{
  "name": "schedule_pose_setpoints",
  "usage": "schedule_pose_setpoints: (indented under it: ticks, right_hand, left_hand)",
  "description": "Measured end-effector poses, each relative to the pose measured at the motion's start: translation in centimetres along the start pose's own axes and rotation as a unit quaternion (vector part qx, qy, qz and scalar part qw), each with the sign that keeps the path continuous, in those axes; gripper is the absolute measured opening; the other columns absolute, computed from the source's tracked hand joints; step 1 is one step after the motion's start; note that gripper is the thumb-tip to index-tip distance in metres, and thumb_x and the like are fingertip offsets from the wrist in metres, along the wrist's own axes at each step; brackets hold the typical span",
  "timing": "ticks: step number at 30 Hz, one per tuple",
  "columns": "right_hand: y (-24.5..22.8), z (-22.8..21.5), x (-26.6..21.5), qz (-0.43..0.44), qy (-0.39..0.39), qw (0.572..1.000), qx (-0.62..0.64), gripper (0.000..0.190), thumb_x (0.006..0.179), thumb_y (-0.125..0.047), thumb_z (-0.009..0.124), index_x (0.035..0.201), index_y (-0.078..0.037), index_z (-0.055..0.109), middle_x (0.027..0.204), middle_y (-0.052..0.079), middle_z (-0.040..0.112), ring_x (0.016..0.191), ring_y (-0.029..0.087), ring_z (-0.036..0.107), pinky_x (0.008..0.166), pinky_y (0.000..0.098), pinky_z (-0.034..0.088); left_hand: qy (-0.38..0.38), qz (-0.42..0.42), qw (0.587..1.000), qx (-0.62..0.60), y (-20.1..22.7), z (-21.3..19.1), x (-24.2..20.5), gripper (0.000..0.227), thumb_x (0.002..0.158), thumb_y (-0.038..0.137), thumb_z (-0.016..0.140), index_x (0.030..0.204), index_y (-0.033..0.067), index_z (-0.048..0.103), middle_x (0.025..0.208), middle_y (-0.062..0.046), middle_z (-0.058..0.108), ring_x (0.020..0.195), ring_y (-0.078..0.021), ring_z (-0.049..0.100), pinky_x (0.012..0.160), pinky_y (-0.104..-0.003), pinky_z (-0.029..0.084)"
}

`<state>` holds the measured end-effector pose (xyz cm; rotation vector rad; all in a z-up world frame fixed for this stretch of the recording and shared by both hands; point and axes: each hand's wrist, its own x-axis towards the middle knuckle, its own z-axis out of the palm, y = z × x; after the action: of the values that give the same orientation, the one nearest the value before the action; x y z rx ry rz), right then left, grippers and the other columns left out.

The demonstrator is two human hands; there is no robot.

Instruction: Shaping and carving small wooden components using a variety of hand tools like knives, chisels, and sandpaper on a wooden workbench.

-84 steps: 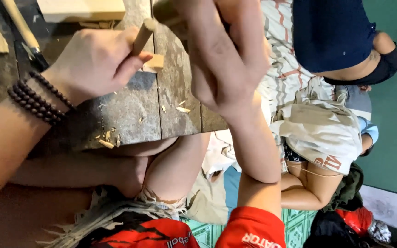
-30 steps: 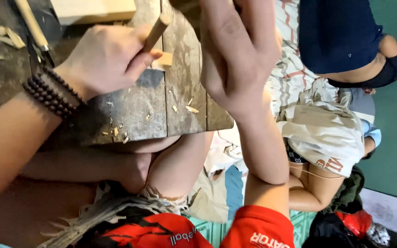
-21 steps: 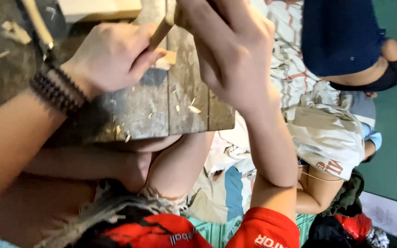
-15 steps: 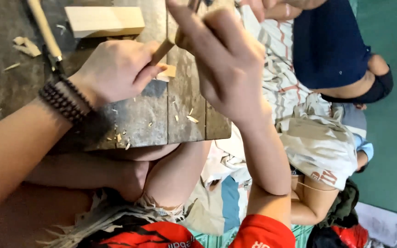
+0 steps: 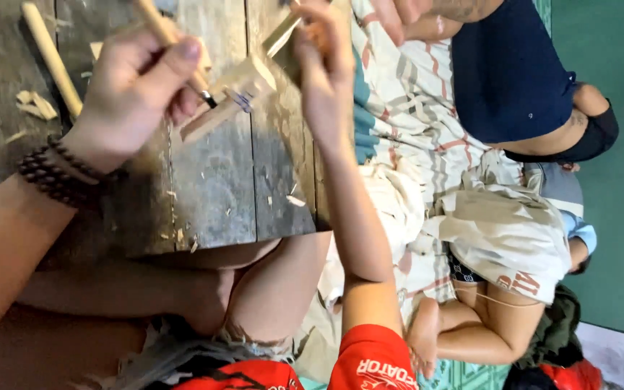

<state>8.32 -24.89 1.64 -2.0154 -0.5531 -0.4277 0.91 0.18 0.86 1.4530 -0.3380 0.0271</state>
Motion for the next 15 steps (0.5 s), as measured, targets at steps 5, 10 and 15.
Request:
schedule_pose_setpoints:
  ticks: [5,10,15]
  right_hand:
    - [0.3,2.1,-1.7,0.081,-0.079,0.989,0.099,0.025,0.109,-0.007,0.053,0.131,-0.018,0.061,0.085,-0.004,0.055,0.071,0.006,0.043,0.066,0.0207,0.034]
    - [0.4,2.4,-2.2,0.078,-0.105,0.988,0.079,0.029,0.105,-0.001,0.055,0.131,-0.015,0.056,0.092,-0.001,0.060,0.080,0.009,0.051,0.076,0.0228,0.043]
    - [0.4,2.3,-2.5,0.063,-0.109,0.991,0.042,0.035,0.105,-0.003,0.057,0.135,-0.020,0.051,0.095,0.001,0.065,0.080,0.010,0.056,0.075,0.0243,0.048]
  left_hand:
    - [0.077,-0.130,0.938,-0.312,-0.3,-0.8,0.1,0.023,0.107,0.032,0.061,0.097,0.0117,0.061,0.076,0.006,0.059,0.052,-0.0012,0.049,0.046,-0.013,0.036]
    - [0.017,-0.114,0.953,-0.281,-0.7,-1.2,0.3,0.029,0.111,0.036,0.052,0.093,0.0142,0.058,0.072,0.010,0.055,0.052,0.0012,0.046,0.047,-0.011,0.035]
    - [0.020,-0.164,0.967,-0.195,0.3,-1.6,-0.5,0.035,0.115,0.044,0.040,0.097,0.0170,0.053,0.071,0.012,0.045,0.052,0.0005,0.036,0.047,-0.014,0.030]
